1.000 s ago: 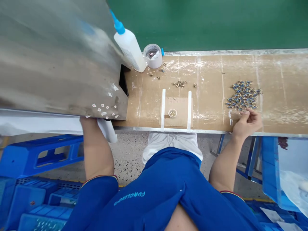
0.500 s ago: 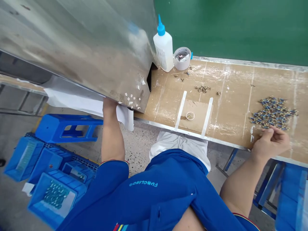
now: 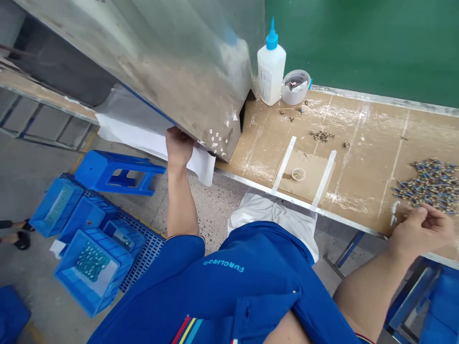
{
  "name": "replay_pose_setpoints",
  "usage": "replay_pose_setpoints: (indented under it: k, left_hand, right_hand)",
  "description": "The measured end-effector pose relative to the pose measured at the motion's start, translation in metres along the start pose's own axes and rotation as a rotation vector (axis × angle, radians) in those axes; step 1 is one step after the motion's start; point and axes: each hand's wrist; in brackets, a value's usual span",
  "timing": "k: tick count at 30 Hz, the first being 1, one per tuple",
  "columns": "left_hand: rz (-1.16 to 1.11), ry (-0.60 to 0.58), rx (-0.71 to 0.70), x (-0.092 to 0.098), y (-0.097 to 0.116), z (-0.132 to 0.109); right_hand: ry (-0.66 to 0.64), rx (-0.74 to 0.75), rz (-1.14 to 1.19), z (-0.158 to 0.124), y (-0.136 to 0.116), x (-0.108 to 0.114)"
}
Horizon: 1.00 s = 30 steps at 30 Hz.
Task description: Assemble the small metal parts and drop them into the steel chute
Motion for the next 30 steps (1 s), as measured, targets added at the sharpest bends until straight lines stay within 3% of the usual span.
replay_pose_setpoints:
  k: [4, 7, 10, 13, 17, 23, 27, 30]
  left_hand:
    - [-0.017, 0.087, 0.063, 0.015, 0.017, -0.027]
    - [-0.119, 0.134, 0.005, 0.028, 0.032, -0.052]
    - [-0.154, 0.111, -0.028, 0.037, 0.046, -0.077]
    - [-0.217, 0.031, 0.005, 0.034, 0.059, -0.094]
    - [-0.387, -0.186, 0.046, 0.006, 0.068, -0.102]
    - [-0.562, -0.572, 0.157, -0.064, 0.057, -0.098]
    - [-0.595, -0.689, 0.238, -0.103, 0.048, -0.102]
    - [-0.61, -0.739, 0.223, -0.124, 0.043, -0.108]
  right_hand:
    - [0.002, -0.021, 0.006, 0.0, -0.003, -0.002]
    - [0.0, -0.034, -0.002, 0.001, 0.0, -0.003]
    - [-0.007, -0.011, -0.005, 0.001, 0.003, -0.002]
    - [-0.016, 0.062, 0.006, 0.0, 0.005, -0.001]
    - [0.012, 0.066, -0.019, 0.0, 0.006, -0.001]
    - [-0.022, 0.021, -0.125, 0.001, 0.01, 0.0]
    - [-0.046, -0.022, -0.129, 0.0, 0.008, 0.004]
    - [-0.06, -0.072, -0.099, 0.0, 0.005, 0.005]
Point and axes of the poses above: each hand's wrist, its own z-axis towards the middle knuckle, its own x-axis out of the back of the hand, y = z × x, and after that the axes turned 7 degrees about -x, right-handed
